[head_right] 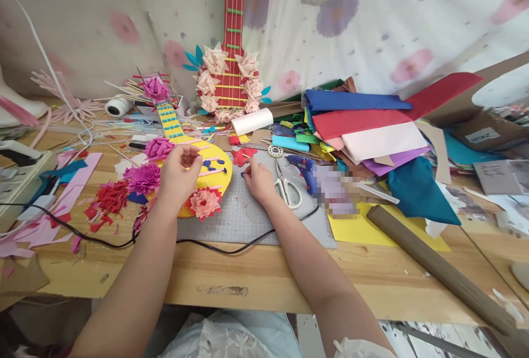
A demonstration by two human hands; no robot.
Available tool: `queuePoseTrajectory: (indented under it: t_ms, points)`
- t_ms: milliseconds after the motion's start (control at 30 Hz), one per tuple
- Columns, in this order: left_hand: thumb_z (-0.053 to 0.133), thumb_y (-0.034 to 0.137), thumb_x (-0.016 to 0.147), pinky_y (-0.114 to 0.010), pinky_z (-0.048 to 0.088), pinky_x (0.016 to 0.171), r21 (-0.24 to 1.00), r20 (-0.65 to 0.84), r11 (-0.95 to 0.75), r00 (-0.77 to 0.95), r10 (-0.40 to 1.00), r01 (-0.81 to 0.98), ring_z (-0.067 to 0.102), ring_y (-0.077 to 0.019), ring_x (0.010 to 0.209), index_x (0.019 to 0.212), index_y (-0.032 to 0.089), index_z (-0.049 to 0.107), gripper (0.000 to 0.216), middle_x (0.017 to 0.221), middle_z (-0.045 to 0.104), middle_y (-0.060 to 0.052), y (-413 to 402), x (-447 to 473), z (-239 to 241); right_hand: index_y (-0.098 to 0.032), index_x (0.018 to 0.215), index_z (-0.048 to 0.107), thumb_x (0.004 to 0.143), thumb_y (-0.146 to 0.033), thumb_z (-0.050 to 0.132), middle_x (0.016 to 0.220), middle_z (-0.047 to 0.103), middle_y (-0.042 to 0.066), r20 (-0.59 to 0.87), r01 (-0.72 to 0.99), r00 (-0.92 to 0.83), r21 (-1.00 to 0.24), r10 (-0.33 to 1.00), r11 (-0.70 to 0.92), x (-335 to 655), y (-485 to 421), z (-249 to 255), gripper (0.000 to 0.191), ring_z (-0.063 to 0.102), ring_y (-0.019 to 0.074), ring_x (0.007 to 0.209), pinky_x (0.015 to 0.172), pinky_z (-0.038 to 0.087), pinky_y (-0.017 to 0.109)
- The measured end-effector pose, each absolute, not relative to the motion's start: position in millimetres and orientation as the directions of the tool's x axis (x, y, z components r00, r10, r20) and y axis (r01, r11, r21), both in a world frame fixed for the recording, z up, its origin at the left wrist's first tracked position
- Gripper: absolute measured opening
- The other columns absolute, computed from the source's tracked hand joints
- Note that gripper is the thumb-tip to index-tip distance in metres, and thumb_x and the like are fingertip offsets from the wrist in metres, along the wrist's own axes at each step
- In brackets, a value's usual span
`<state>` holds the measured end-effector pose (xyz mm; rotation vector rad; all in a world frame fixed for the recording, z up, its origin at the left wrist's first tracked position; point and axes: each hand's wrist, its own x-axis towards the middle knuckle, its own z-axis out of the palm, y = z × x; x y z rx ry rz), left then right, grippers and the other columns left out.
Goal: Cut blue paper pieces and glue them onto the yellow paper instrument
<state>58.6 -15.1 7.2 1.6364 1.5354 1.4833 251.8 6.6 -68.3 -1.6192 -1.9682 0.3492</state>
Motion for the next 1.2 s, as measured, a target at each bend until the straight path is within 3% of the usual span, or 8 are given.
queuePoseTrajectory:
  t_ms: [233,333,633,833,967,1067,1200]
  points:
    - [0.056,0.016,0.071,-0.028,0.045,0.065,0.865,0.335,-0.234,-0.163,0.928,0.444,0.056,-0.0117,0.066,0.082,0.019,0.056,0.012,0.081,0.060,-0.001,-14.5,63.9,7.0,-0.023,0.094,0.047,0.070,-0.019,0.061,0.078,0.070,-0.002,0.088,0.621,0.021,-0.782,0.996,0.056,252.8,6.7,-66.0,0.028,0.064,0.0164,0.074,0.071,0.046,0.031]
    - [0.057,0.015,0.070,-0.028,0.046,0.065,0.869,0.314,-0.215,-0.159,0.936,0.446,0.056,-0.0122,0.068,0.082,0.019,0.055,0.012,0.082,0.060,-0.002,-16.8,66.4,7.0,-0.022,0.088,0.048,0.068,-0.018,0.062,0.076,0.070,-0.001,0.044,0.552,0.062,-0.834,0.997,0.002,255.3,6.9,-67.0,0.025,0.065,0.0161,0.074,0.071,0.046,0.031]
    - [0.057,0.016,0.071,-0.028,0.047,0.070,0.867,0.359,-0.262,-0.167,0.919,0.423,0.058,-0.0129,0.073,0.087,0.019,0.056,0.016,0.083,0.060,-0.002,-21.3,66.8,9.1,-0.021,0.084,0.046,0.068,-0.020,0.056,0.079,0.065,0.001,0.101,0.299,0.142,-0.953,0.985,0.055,286.0,11.1,-38.1,0.019,0.061,0.0139,0.069,0.059,0.046,0.026]
    - [0.058,0.019,0.073,-0.027,0.047,0.064,0.870,0.350,-0.268,-0.135,0.927,0.414,0.056,-0.0125,0.066,0.086,0.020,0.055,0.013,0.075,0.058,0.000,-26.6,85.0,19.5,-0.019,0.078,0.054,0.068,-0.027,0.060,0.072,0.061,0.000,0.130,0.539,0.119,-0.841,0.984,0.047,324.9,5.2,-43.4,0.014,0.054,0.0123,0.061,0.060,0.043,0.027]
    - [0.052,0.020,0.079,-0.029,0.050,0.070,0.839,0.326,-0.316,0.057,0.944,0.443,0.059,-0.0138,0.072,0.089,0.018,0.055,0.011,0.083,0.061,-0.003,-41.5,128.8,3.1,-0.019,0.076,0.059,0.073,-0.025,0.057,0.073,0.064,0.001,0.149,0.710,0.120,-0.704,0.982,0.020,330.8,-3.6,-56.1,0.007,0.056,0.0145,0.067,0.065,0.041,0.028]
    - [0.043,0.009,0.080,-0.034,0.050,0.081,0.794,0.267,-0.381,0.291,0.919,0.473,0.061,-0.0166,0.089,0.106,0.017,0.051,0.029,0.097,0.063,-0.008,-50.8,158.3,-29.7,-0.020,0.083,0.060,0.077,-0.023,0.054,0.078,0.067,0.001,0.175,0.748,0.109,-0.663,0.979,0.036,325.8,-9.3,-58.1,0.010,0.059,0.0155,0.071,0.068,0.041,0.029]
    - [0.039,-0.003,0.071,-0.039,0.043,0.097,0.745,0.242,-0.455,0.439,0.866,0.487,0.054,-0.0182,0.112,0.130,0.018,0.034,0.062,0.125,0.053,-0.013,-49.9,169.6,-67.1,-0.021,0.089,0.061,0.080,-0.024,0.052,0.083,0.069,0.003,0.174,0.817,0.013,-0.570,0.985,0.090,319.5,-14.7,-54.6,0.013,0.061,0.0185,0.077,0.066,0.041,0.030]
